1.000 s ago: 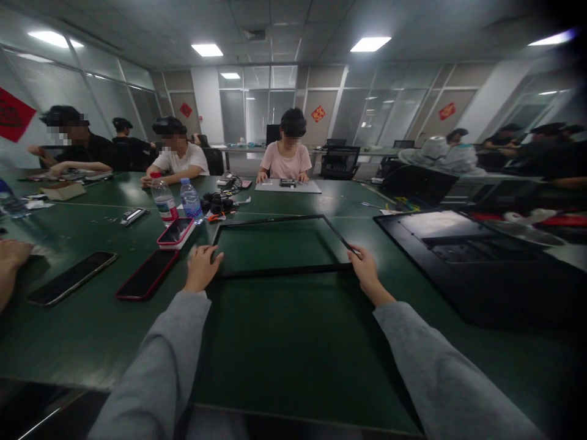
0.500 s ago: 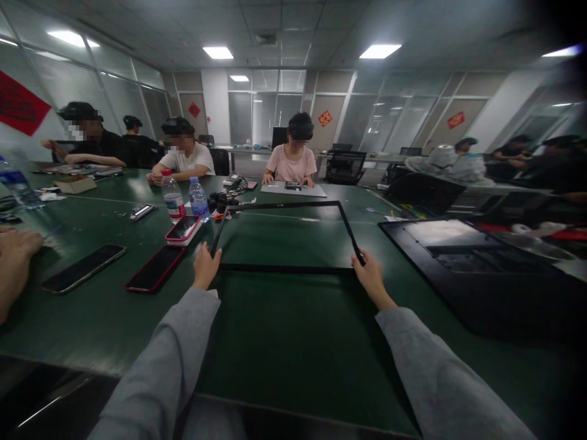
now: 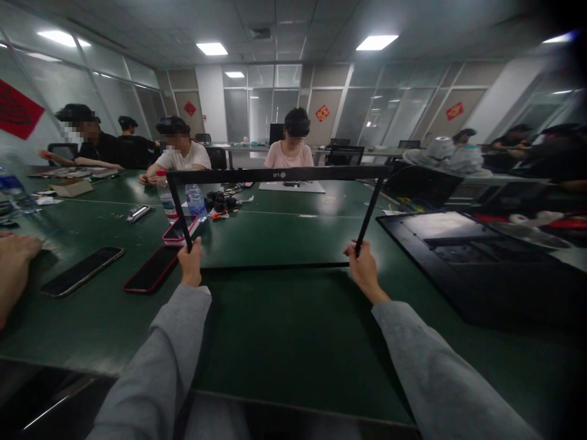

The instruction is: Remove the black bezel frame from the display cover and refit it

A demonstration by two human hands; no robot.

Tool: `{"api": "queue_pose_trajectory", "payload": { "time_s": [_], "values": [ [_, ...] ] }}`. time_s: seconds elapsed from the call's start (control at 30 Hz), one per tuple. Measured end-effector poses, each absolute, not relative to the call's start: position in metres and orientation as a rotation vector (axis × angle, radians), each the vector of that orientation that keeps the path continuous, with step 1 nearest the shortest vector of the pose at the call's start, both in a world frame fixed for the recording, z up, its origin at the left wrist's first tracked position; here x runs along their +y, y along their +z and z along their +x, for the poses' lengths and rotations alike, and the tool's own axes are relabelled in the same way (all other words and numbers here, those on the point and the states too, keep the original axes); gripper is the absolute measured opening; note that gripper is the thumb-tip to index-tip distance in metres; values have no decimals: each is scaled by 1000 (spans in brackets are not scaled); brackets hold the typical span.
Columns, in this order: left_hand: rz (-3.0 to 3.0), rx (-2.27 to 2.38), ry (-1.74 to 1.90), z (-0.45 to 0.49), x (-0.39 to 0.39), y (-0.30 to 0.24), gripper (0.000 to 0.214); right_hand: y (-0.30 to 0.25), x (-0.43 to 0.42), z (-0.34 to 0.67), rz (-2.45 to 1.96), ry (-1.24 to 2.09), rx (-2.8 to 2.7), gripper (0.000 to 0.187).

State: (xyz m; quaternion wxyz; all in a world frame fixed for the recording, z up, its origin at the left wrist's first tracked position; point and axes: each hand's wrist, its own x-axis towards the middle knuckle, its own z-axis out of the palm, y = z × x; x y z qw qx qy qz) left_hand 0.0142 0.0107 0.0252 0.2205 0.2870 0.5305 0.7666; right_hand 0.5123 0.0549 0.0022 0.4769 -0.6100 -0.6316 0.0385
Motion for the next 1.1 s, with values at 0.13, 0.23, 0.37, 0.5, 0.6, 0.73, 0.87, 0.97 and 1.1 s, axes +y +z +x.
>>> {"api": "queue_pose_trajectory", "payload": {
  "time_s": [0.13, 0.23, 0.37, 0.5, 0.6, 0.73, 0.87, 0.97, 1.1],
  "values": [
    [848, 1477, 2147, 14, 11, 24, 39, 0, 57, 512, -1467, 111, -1558, 55],
    [894, 1483, 2110, 17, 12, 21, 39, 1, 58, 514, -1461, 130, -1547, 54],
    [986, 1478, 2036, 20, 12, 19, 44, -2, 61, 516, -1483, 198, -1542, 52],
    [1069, 1497, 1878, 19, 11, 17, 45, -11, 69, 520, -1478, 232, -1547, 43],
    [1060, 1488, 1809, 19, 12, 15, 44, -17, 74, 524, -1482, 246, -1565, 37],
    [1031, 1520, 1751, 18, 14, 13, 47, -19, 76, 526, -1486, 256, -1572, 36],
    [1037, 1552, 1727, 18, 14, 14, 50, -14, 74, 523, -1503, 257, -1567, 40],
    [1092, 1597, 1737, 19, 11, 16, 50, -11, 72, 522, -1511, 277, -1554, 42],
    [1084, 1693, 1748, 22, 6, 21, 51, -10, 71, 522, -1516, 285, -1551, 45]
  ]
}}
